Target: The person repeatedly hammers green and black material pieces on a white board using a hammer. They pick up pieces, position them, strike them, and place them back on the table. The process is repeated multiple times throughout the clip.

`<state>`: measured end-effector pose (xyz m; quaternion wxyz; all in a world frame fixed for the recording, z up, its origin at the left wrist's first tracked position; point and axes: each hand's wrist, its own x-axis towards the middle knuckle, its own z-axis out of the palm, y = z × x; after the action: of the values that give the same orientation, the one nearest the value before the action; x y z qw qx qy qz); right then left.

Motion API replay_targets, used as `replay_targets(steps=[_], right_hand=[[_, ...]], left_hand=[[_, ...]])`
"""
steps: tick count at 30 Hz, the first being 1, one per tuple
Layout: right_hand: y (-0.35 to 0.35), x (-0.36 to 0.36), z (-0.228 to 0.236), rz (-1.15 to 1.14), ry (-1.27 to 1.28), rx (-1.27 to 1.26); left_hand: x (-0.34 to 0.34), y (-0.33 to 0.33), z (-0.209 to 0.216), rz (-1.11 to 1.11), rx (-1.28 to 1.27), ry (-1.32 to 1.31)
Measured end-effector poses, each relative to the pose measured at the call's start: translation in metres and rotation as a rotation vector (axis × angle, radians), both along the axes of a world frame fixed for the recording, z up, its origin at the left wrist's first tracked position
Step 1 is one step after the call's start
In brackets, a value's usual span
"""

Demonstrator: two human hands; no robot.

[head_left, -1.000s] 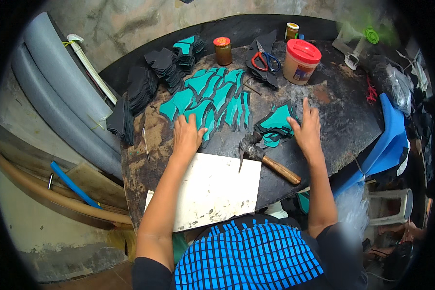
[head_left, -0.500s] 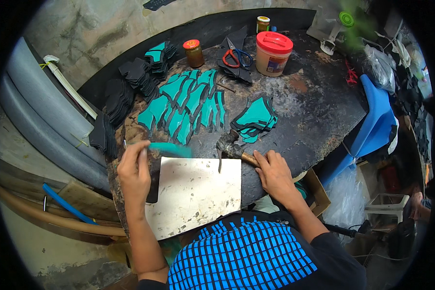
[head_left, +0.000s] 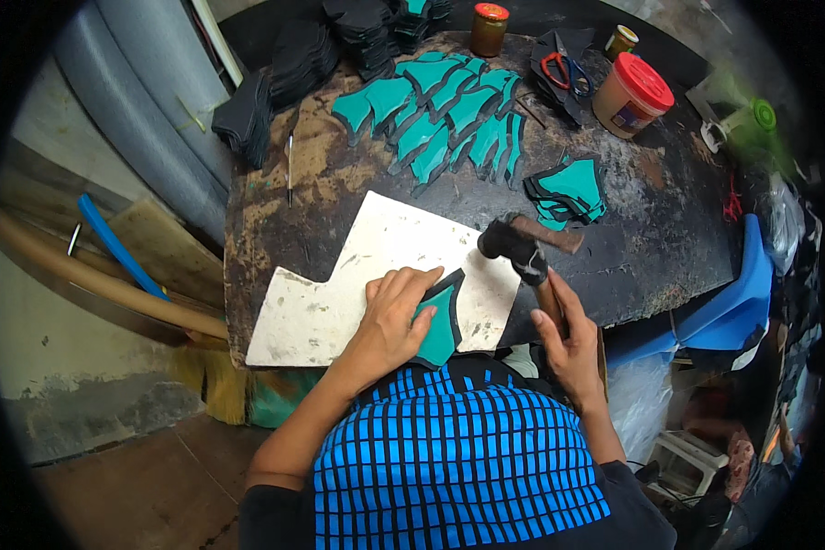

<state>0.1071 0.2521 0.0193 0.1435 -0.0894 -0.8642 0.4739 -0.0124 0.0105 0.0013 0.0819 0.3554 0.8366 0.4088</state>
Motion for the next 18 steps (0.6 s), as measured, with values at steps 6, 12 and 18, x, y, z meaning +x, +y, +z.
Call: replay_targets(steps=[6, 12, 18], right_hand=[[-0.002, 0.020, -0.003, 0.091, -0.050, 0.041], [-0.006, 0.024, -0.011, 0.065, -0.027, 0.076], [-0.008, 0.021, -0.014, 0.063, -0.001, 0.115]], left_hand=[[0.004, 0.005, 0.001, 0.024, -0.006, 0.098], [0.013, 0.006, -0.003, 0.002, -0.100, 0.353], [0.017, 0.009, 0.001, -0.020, -0.185, 0.493]])
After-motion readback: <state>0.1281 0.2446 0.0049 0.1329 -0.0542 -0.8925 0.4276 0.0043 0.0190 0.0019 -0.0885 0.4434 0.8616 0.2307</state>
